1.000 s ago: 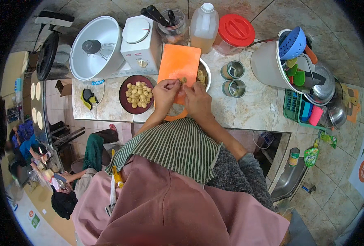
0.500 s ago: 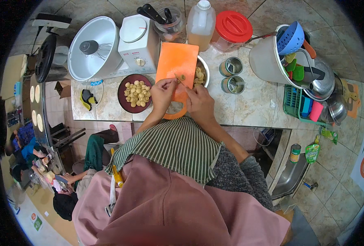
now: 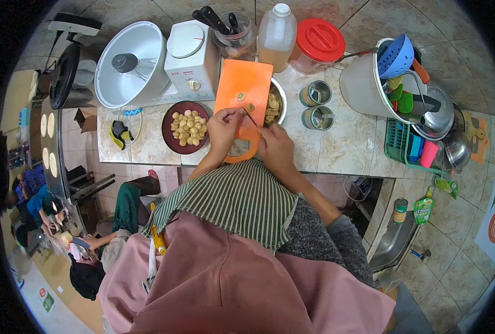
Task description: Chop button mushrooms on a cutting board using a small knife.
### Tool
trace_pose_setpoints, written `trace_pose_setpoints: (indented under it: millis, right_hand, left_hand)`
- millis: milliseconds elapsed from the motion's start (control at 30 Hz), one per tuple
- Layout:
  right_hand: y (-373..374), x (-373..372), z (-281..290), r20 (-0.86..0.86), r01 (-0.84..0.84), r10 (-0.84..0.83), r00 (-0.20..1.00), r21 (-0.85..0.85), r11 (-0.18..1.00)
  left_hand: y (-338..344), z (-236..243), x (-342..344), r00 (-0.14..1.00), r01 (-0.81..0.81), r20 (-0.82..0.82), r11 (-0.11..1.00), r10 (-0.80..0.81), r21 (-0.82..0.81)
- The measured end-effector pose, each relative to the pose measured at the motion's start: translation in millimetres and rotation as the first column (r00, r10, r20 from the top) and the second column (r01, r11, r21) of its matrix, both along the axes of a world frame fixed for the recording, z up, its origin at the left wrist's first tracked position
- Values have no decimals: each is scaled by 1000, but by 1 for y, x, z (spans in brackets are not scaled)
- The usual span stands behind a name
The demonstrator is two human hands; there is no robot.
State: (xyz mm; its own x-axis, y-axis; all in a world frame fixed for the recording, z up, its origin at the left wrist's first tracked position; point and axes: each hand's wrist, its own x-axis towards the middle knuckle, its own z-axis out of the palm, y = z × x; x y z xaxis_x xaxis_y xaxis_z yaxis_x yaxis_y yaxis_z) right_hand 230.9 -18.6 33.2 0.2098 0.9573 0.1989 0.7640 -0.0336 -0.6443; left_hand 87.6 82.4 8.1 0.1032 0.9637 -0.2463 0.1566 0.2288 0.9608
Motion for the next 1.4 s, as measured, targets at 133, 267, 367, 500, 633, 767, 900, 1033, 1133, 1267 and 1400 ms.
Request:
trace_pose_setpoints:
  millis: [133,267,367,500,633,767,900,1033,1133,1267,1400]
  right_hand:
    - [-1,4,16,-28,32,-32,999,-18,999]
    - [15,0,15,28,-15,14,1000,42,999]
    - [18,1,16,73,-67,64,995,34,997]
    - [24,2,17,65,-100,98,993,37,994]
    - [41,-1,6,90,-126,120,989,60,990]
    - [43,-4,-2,117,-109,106,987,23,994]
    - [0,13,6,44,-74,74,996,0,997]
    - [-7,18,22,-84,-36,27,996,-110,993]
    - [9,7,13,-119,-83,81,990,-17,996]
    - [27,1,5,-71,-102,98,993,-51,994]
    - [25,11,3,-71,-51,47,996,-46,998]
  left_hand:
    - [-1,-4,0,999,-7,49,1000,6,25]
    - [-3,4,2,1000,4,-17,998,-3,62]
    - [-4,6,3,996,4,-94,995,5,103]
    - [-6,5,3,995,-11,-98,990,25,143]
    - [-8,1,4,993,1,-116,981,22,192]
    - [-6,2,5,990,10,-137,968,25,249]
    - [-5,-2,0,998,-14,-65,985,26,175]
    - [2,6,-16,997,-47,-47,980,57,192]
    - [19,-2,-56,989,-139,-8,955,146,264]
    - [21,-12,-118,630,147,-773,965,79,219]
    - [16,-29,-128,430,293,-903,947,-7,132]
